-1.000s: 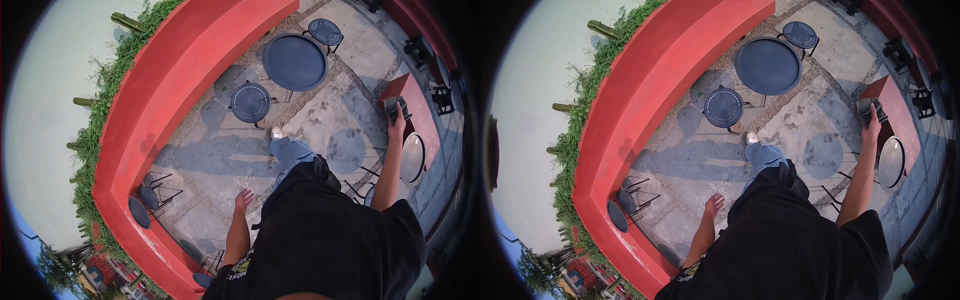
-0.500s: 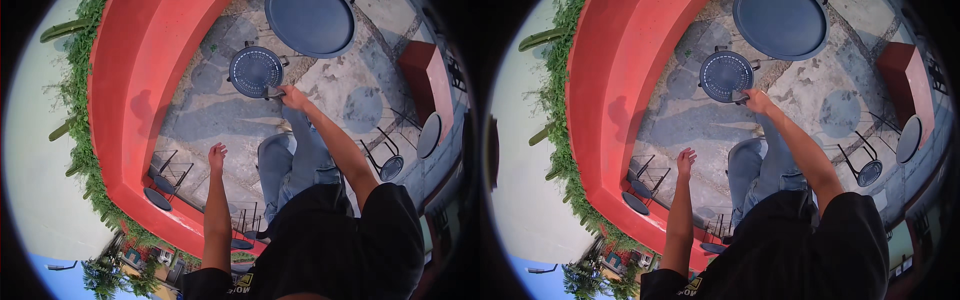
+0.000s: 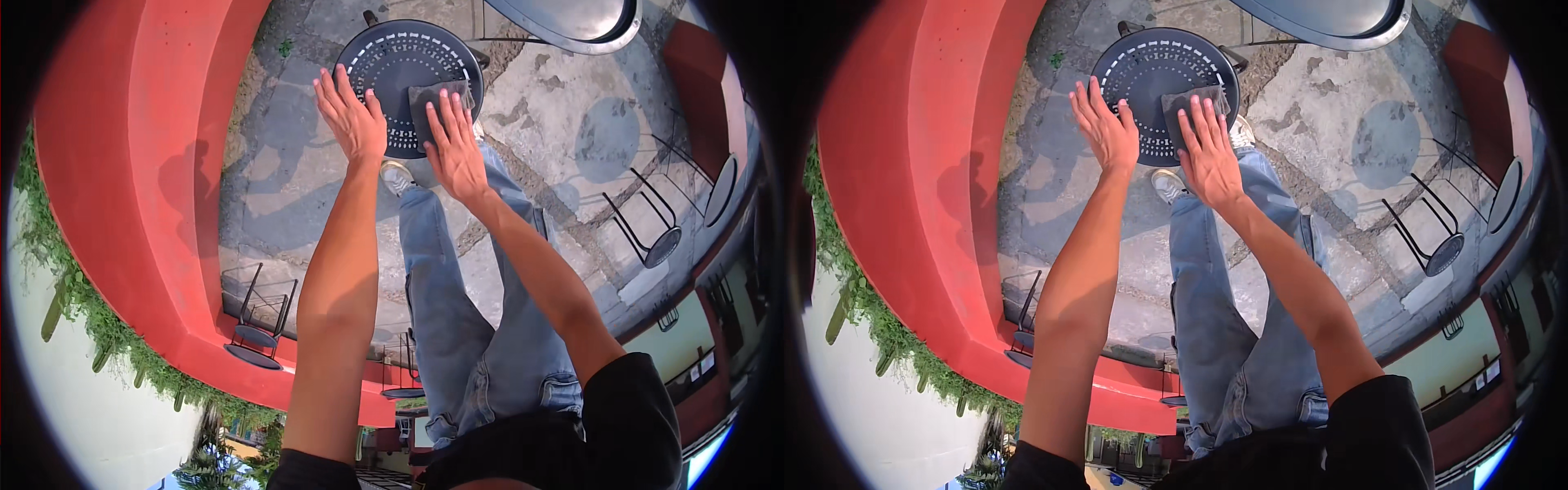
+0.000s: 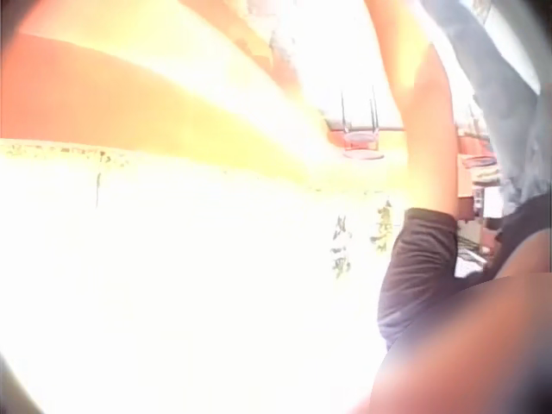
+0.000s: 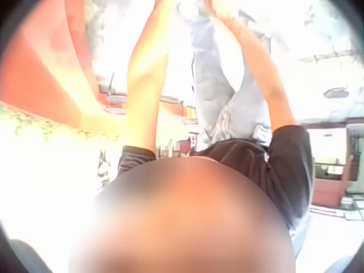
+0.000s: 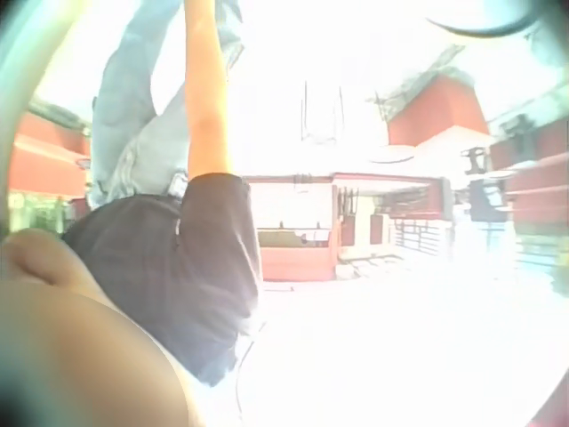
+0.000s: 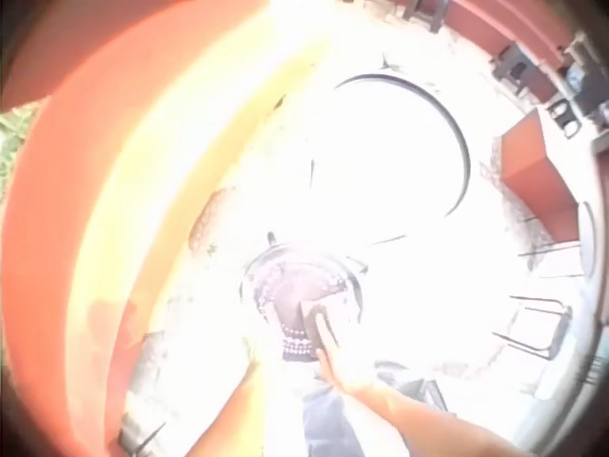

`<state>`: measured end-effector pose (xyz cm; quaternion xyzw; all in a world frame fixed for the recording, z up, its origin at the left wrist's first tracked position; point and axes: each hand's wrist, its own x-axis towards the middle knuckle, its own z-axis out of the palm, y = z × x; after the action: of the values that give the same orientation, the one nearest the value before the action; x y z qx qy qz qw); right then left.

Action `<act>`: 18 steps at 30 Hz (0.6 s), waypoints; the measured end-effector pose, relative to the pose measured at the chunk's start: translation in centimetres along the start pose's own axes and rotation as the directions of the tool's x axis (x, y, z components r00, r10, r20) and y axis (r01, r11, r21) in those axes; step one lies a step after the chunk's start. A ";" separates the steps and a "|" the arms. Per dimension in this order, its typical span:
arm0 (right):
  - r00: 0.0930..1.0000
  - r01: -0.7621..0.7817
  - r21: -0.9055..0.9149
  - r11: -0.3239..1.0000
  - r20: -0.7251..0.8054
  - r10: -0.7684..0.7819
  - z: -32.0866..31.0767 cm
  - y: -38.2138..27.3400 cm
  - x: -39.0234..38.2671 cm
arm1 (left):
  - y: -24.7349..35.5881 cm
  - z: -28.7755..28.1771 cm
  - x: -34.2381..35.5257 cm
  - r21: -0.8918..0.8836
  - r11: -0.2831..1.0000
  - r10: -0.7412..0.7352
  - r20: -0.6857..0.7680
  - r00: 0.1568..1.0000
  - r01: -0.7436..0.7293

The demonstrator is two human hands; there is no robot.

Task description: Wiping down outdoor tables and stools with a cloth.

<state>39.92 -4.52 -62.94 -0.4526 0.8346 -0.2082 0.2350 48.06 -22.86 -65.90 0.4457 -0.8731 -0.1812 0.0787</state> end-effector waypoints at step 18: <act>0.999 -0.031 -0.103 0.994 -0.010 0.031 4.9 -1.2 1.6 | -0.9 3.5 0.2 0.180 0.978 0.093 0.069 0.993 -0.104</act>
<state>42.76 -7.18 -66.51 -0.4502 0.8521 -0.1630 0.2111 47.58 -22.68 -69.47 0.4017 -0.9090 -0.1093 0.0201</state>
